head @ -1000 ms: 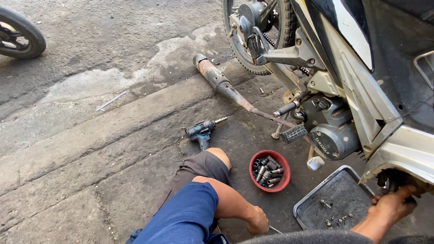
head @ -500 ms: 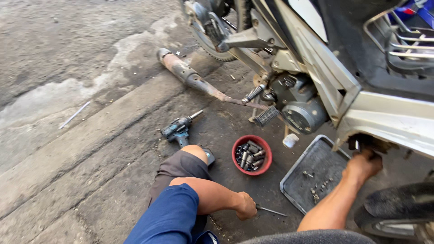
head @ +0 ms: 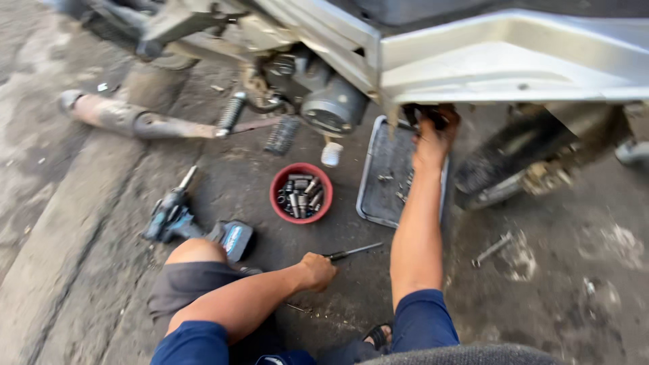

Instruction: The person uses a cordless impact wrench to remove bolts from the rear section of a motorcycle, placing them into a red container. They then use a manual wrench to loosen additional fasteners near the engine and exhaust, organizing the removed parts into a metal tray.

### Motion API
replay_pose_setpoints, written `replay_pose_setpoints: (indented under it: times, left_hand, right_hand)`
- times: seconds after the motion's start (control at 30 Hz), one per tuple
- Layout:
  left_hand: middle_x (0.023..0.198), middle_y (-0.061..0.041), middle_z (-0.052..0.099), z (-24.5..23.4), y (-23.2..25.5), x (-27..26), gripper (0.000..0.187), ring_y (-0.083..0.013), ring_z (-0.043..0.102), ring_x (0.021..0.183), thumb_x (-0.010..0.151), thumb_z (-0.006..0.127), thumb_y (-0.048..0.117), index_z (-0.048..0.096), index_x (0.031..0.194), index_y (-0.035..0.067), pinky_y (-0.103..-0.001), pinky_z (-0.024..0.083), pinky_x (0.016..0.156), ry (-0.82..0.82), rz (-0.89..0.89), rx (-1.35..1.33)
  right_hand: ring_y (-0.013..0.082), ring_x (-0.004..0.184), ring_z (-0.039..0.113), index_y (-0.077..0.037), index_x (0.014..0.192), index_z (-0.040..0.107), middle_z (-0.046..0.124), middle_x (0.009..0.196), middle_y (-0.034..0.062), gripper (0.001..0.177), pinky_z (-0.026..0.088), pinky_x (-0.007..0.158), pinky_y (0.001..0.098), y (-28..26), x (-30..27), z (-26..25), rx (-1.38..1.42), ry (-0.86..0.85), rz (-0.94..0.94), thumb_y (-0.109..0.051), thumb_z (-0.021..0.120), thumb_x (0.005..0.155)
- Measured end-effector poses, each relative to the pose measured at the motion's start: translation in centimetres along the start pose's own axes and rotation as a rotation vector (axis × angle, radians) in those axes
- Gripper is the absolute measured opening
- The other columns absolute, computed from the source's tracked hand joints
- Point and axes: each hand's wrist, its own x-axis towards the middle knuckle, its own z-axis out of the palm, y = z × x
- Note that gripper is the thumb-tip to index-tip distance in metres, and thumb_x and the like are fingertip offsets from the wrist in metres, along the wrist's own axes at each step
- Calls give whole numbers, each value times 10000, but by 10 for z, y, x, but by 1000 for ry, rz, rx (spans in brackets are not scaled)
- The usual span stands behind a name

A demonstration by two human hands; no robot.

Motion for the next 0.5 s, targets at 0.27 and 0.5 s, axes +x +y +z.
replay_pose_setpoints:
  times: [0.27, 0.5]
  left_hand:
    - [1045, -121, 780, 13, -14, 5, 353, -346, 760, 1010, 918, 532, 117, 740, 1199, 172, -504, 619, 785, 79, -6, -57]
    - [1077, -141, 766, 18, -12, 15, 383, -362, 748, 1030, 947, 507, 104, 720, 1259, 169, -518, 613, 804, 52, -13, -49]
  right_hand:
    - [100, 599, 728, -136, 897, 726, 727, 652, 24, 312, 509, 513, 259, -15, -3, 2, -327, 0, 20, -387, 549, 953]
    - [67, 589, 502, -38, 1225, 522, 570, 897, 53, 409, 401, 399, 181, -16, -13, 4, 190, -102, 115, -167, 790, 945]
